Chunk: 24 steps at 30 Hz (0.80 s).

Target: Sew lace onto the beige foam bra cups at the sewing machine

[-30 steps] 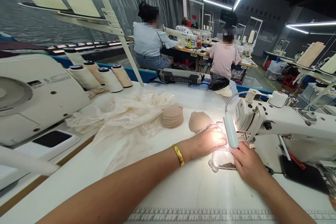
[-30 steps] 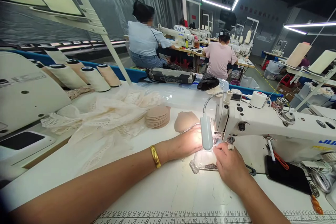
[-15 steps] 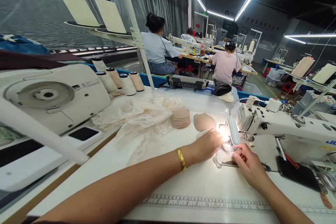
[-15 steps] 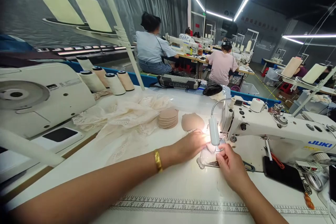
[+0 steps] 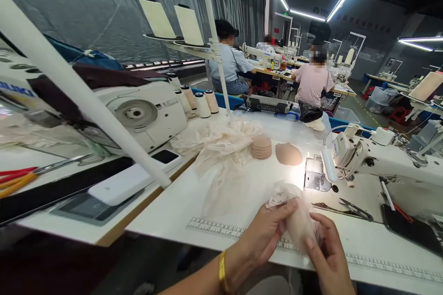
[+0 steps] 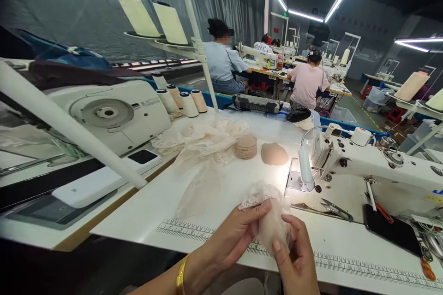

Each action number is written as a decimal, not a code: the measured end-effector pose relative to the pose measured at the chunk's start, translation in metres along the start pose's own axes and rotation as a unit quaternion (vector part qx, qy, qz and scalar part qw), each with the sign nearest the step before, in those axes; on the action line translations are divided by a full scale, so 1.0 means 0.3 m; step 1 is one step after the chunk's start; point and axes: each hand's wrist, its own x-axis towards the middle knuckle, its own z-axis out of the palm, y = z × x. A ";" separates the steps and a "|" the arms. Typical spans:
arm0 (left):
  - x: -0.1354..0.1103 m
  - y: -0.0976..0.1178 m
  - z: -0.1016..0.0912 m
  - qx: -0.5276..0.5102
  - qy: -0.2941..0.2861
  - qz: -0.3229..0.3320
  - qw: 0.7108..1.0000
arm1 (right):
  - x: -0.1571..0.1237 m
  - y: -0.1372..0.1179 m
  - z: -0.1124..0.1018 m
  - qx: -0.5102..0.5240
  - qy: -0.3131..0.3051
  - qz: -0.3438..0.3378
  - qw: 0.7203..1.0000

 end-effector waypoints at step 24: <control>0.003 -0.009 0.040 -0.020 -0.002 -0.003 1.000 | 0.080 0.000 -0.036 0.174 0.012 0.109 0.979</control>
